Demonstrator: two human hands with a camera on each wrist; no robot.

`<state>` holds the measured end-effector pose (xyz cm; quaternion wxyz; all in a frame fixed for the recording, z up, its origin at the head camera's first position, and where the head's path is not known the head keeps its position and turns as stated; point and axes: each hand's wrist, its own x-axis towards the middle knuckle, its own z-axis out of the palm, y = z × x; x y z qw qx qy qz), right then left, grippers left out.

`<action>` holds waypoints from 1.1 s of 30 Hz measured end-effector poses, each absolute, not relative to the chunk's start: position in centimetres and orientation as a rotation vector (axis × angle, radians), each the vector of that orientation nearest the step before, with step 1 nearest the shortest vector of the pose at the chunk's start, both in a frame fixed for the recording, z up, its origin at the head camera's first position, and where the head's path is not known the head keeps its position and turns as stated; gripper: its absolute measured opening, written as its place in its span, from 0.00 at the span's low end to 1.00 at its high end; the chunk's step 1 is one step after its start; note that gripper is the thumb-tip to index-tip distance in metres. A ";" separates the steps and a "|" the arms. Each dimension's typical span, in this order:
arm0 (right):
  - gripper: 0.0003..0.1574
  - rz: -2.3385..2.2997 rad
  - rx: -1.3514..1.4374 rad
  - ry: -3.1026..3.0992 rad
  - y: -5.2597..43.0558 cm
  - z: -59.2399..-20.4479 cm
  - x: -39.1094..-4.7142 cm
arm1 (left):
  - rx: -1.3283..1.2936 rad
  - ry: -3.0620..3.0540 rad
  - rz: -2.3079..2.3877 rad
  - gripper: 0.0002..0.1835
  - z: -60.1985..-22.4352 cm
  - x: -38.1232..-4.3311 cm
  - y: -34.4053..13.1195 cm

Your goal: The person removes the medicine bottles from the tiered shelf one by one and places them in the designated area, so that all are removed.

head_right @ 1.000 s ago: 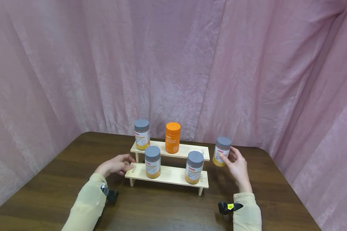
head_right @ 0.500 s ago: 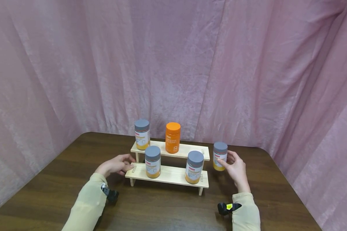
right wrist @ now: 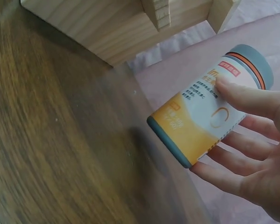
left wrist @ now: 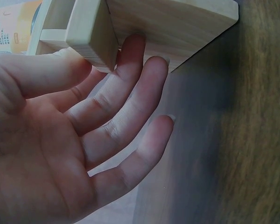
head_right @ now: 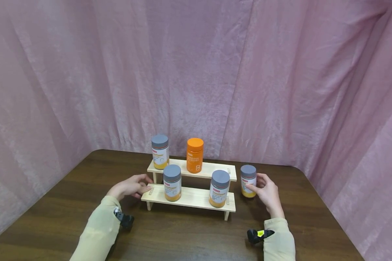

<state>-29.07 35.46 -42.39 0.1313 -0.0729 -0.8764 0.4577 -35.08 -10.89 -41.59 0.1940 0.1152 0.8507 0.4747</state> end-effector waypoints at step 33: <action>0.44 1.407 -0.019 -2.648 37.2 -41.8 -27.8 | 0.337 2.373 1.338 0.16 -41.5 -34.9 -10.9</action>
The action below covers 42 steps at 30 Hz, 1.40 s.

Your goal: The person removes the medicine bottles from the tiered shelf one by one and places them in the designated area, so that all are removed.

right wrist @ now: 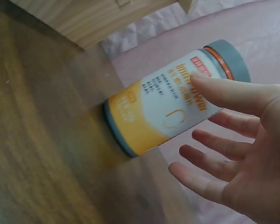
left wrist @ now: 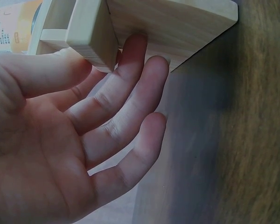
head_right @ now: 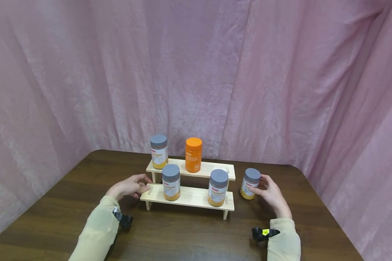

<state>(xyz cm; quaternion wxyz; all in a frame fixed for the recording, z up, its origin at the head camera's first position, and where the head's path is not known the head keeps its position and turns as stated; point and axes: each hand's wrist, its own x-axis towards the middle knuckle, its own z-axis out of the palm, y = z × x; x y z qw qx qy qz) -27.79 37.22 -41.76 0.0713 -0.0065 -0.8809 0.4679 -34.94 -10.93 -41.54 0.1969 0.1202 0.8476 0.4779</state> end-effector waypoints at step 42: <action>0.35 1.032 0.135 -2.645 31.7 -34.1 -25.2 | 0.314 2.425 1.390 0.13 -42.1 -34.6 -10.7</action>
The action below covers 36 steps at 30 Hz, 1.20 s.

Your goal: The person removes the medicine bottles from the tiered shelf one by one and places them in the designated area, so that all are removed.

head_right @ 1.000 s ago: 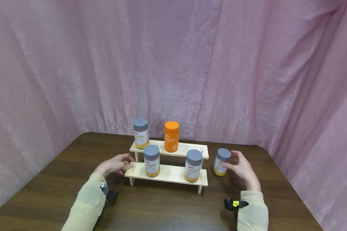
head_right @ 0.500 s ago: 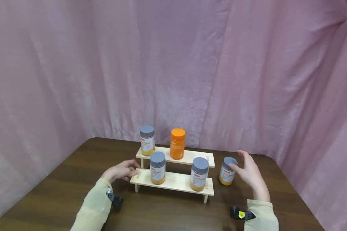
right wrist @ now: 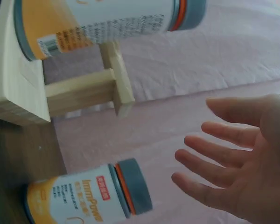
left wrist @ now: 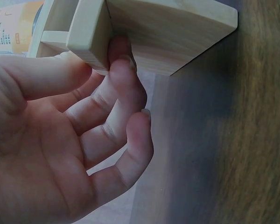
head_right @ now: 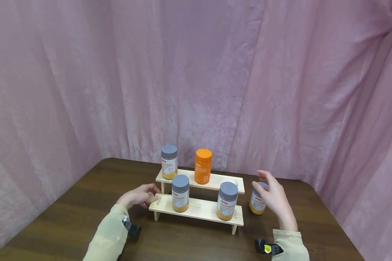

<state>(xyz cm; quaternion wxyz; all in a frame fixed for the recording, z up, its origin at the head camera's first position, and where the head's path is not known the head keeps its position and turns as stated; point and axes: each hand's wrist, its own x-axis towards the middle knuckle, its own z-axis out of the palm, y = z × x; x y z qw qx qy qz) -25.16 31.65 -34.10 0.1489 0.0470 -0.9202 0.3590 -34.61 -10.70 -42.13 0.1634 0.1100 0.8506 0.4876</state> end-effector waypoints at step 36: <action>0.35 1.285 0.404 -2.632 24.7 -32.6 -29.5 | 0.290 2.393 1.429 0.14 -42.3 -34.6 -11.2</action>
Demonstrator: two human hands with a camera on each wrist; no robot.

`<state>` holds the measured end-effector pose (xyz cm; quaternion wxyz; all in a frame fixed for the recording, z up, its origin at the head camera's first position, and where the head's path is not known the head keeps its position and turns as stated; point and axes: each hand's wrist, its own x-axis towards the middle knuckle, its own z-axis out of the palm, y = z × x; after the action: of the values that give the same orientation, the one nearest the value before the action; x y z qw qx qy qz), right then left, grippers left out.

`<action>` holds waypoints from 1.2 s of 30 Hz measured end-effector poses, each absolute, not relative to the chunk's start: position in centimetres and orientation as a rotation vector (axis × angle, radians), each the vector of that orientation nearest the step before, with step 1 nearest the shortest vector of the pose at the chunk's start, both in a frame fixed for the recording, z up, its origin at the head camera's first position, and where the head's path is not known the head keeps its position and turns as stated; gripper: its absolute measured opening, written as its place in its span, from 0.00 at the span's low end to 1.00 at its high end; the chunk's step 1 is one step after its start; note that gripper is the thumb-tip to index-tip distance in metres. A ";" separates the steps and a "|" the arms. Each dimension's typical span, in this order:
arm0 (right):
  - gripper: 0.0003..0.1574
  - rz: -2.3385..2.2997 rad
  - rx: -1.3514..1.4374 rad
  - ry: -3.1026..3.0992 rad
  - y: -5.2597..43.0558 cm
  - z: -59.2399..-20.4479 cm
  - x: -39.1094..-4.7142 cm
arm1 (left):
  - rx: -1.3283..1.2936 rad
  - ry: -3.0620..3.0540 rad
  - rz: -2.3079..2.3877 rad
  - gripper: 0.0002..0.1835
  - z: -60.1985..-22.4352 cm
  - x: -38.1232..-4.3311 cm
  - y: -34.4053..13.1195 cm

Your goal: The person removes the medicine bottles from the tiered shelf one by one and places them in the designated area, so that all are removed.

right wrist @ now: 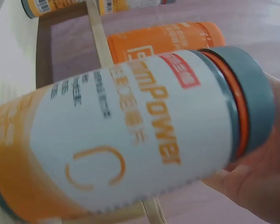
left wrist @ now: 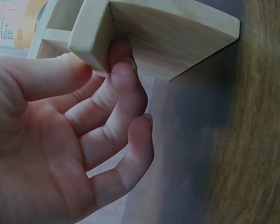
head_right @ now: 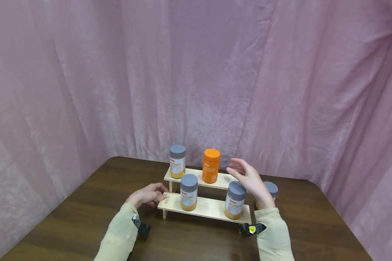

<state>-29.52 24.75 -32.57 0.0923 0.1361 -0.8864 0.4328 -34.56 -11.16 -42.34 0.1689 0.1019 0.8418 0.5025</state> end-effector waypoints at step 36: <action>0.40 1.205 0.397 -2.729 19.4 -31.2 -32.1 | 0.286 2.415 1.403 0.14 -42.2 -34.3 -11.0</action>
<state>-32.09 19.41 -31.23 0.0659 0.1317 -0.9049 0.3994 -34.30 -10.96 -42.16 0.1664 0.1005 0.8481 0.4928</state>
